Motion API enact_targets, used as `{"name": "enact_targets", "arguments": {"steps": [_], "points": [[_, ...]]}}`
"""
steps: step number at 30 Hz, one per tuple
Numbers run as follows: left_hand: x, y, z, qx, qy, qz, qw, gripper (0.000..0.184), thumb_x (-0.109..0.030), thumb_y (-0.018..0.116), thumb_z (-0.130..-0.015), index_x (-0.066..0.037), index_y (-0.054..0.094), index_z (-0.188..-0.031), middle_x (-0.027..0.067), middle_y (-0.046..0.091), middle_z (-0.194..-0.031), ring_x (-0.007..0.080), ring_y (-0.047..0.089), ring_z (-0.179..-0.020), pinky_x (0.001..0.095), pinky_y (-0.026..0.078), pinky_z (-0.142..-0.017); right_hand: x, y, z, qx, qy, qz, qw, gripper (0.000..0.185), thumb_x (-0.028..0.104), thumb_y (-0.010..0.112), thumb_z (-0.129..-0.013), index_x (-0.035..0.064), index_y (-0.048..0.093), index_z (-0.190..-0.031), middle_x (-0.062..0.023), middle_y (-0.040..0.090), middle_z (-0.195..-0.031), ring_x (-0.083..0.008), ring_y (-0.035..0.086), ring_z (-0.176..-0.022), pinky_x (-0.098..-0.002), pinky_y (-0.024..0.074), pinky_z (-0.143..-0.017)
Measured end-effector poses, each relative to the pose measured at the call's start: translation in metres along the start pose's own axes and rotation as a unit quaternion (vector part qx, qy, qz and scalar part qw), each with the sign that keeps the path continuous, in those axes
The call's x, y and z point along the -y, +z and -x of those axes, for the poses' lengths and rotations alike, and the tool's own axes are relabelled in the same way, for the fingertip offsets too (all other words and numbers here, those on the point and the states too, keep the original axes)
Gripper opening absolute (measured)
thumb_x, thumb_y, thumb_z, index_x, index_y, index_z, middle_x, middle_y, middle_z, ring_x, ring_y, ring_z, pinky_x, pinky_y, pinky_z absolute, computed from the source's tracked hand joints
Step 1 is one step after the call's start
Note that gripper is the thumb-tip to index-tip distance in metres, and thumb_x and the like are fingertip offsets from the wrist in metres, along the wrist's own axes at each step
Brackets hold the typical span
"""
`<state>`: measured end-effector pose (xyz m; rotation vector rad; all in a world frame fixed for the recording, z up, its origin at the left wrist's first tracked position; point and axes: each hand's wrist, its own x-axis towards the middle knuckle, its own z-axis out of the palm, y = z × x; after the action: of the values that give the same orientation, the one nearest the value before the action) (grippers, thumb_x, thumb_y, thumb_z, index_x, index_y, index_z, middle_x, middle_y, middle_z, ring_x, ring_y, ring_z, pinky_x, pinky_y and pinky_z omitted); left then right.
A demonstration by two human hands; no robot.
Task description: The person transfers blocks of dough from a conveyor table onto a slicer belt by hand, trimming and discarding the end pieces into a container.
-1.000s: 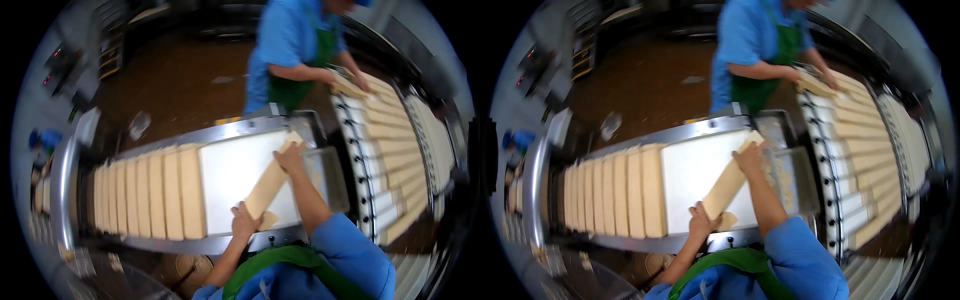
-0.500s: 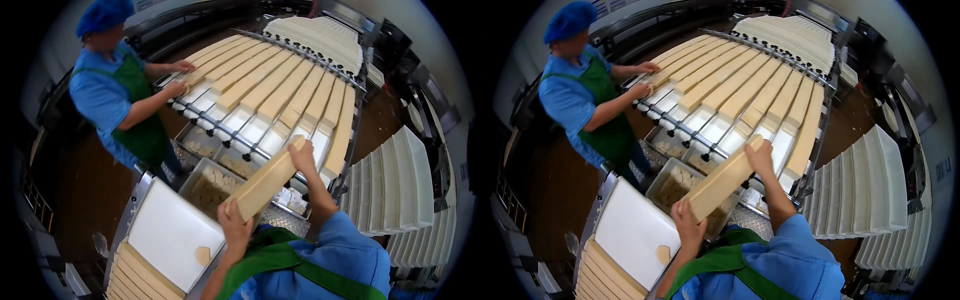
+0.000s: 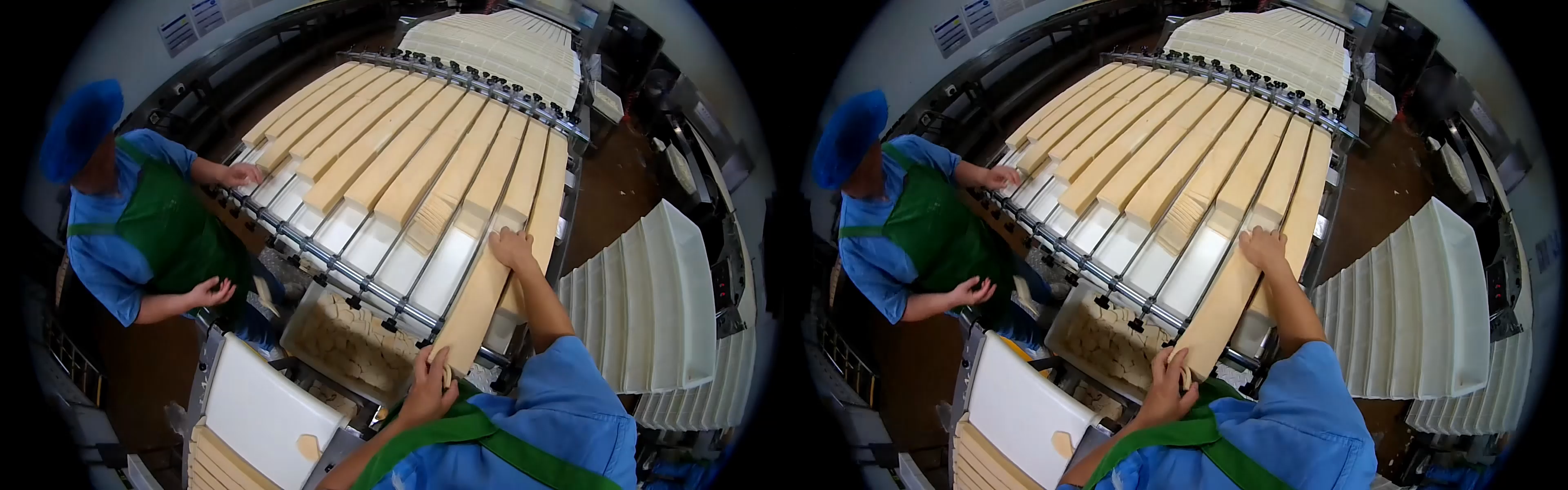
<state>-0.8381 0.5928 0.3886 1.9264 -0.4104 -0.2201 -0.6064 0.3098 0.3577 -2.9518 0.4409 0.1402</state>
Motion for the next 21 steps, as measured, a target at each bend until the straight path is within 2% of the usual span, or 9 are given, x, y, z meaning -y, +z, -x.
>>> {"name": "enact_targets", "arguments": {"steps": [2,6,8,9,11,15,18,20,21], "points": [[0.001,0.003,-0.007,-0.013,0.005,-0.026,1.000,0.065,-0.009,0.062,-0.080,-0.005,0.033,-0.139,0.0245,0.027,-0.134,0.0419,0.047,-0.109,0.0435,0.043,-0.093,0.004,-0.016,0.003,0.085,-0.020,-0.003,0.996,0.051,0.038,0.032,-0.090,-0.0006,0.060,-0.109,-0.0208,0.052,-0.129,-0.0401,0.048,-0.119,-0.0526,0.0256,-0.102],[0.002,0.010,-0.020,-0.023,0.005,-0.048,0.999,0.065,-0.009,0.062,-0.080,-0.006,0.034,-0.138,0.0253,0.027,-0.134,0.0435,0.048,-0.108,0.0444,0.043,-0.093,-0.001,-0.025,-0.003,0.133,-0.006,-0.026,0.991,0.052,0.036,0.032,-0.089,-0.0022,0.055,-0.115,-0.0202,0.046,-0.135,-0.0392,0.047,-0.121,-0.0519,0.0237,-0.104],[0.000,0.013,-0.028,-0.020,-0.007,-0.057,0.998,0.064,-0.010,0.062,-0.080,-0.006,0.035,-0.138,0.0261,0.027,-0.134,0.0445,0.049,-0.106,0.0454,0.044,-0.092,-0.012,-0.001,-0.016,0.030,0.031,-0.058,0.997,0.053,0.036,0.034,-0.088,-0.0039,0.051,-0.119,-0.0184,0.049,-0.132,-0.0351,0.046,-0.124,-0.0506,0.0229,-0.105],[0.001,0.015,-0.030,-0.021,-0.009,-0.059,0.998,0.064,-0.010,0.062,-0.080,-0.006,0.035,-0.138,0.0261,0.027,-0.134,0.0445,0.049,-0.106,0.0454,0.044,-0.092,-0.016,0.007,-0.019,0.032,0.030,-0.059,0.997,0.053,0.036,0.034,-0.088,-0.0039,0.051,-0.119,-0.0184,0.049,-0.132,-0.0351,0.046,-0.124,-0.0506,0.0229,-0.105],[0.002,0.018,-0.036,-0.020,-0.012,-0.079,0.997,0.063,-0.010,0.061,-0.080,-0.006,0.035,-0.138,0.0271,0.027,-0.133,0.0441,0.051,-0.103,0.0455,0.045,-0.091,-0.020,0.014,-0.021,-0.084,-0.012,-0.035,0.996,0.051,0.034,0.036,-0.087,-0.0035,0.051,-0.119,-0.0179,0.052,-0.125,-0.0300,0.045,-0.123,-0.0500,0.0245,-0.103],[-0.002,0.019,-0.046,0.000,-0.039,-0.072,0.997,0.062,-0.010,0.061,-0.081,-0.006,0.036,-0.137,0.0281,0.027,-0.133,0.0436,0.053,-0.101,0.0451,0.045,-0.090,-0.023,0.000,-0.024,-0.032,-0.021,-0.015,0.999,0.047,0.031,0.041,-0.086,-0.0020,0.052,-0.117,-0.0183,0.052,-0.124,-0.0272,0.044,-0.121,-0.0490,0.0269,-0.099],[0.003,0.024,-0.052,0.022,-0.053,-0.056,0.997,0.061,-0.014,0.060,-0.084,-0.006,0.034,-0.138,0.0269,0.023,-0.135,0.0428,0.047,-0.109,0.0410,0.044,-0.092,-0.028,0.004,-0.026,-0.031,-0.035,-0.017,0.999,0.044,0.030,0.045,-0.085,-0.0008,0.053,-0.116,-0.0182,0.052,-0.122,-0.0273,0.045,-0.117,-0.0490,0.0281,-0.097],[0.006,0.029,-0.057,0.014,-0.030,-0.068,0.997,0.059,-0.010,0.058,-0.085,-0.006,0.034,-0.138,0.0280,0.023,-0.135,0.0438,0.047,-0.108,0.0406,0.044,-0.092,-0.029,0.012,-0.022,-0.152,-0.056,0.009,0.987,0.041,0.027,0.050,-0.085,0.0006,0.053,-0.116,-0.0175,0.053,-0.119,-0.0294,0.046,-0.114,-0.0484,0.0288,-0.097],[0.012,0.033,-0.063,0.013,-0.031,-0.070,0.997,0.059,-0.010,0.058,-0.085,-0.006,0.034,-0.138,0.0280,0.023,-0.135,0.0438,0.047,-0.108,0.0406,0.044,-0.092,-0.025,0.013,-0.017,-0.152,-0.057,0.007,0.987,0.041,0.027,0.050,-0.085,0.0006,0.053,-0.116,-0.0175,0.053,-0.119,-0.0294,0.046,-0.114,-0.0484,0.0288,-0.097]]}}
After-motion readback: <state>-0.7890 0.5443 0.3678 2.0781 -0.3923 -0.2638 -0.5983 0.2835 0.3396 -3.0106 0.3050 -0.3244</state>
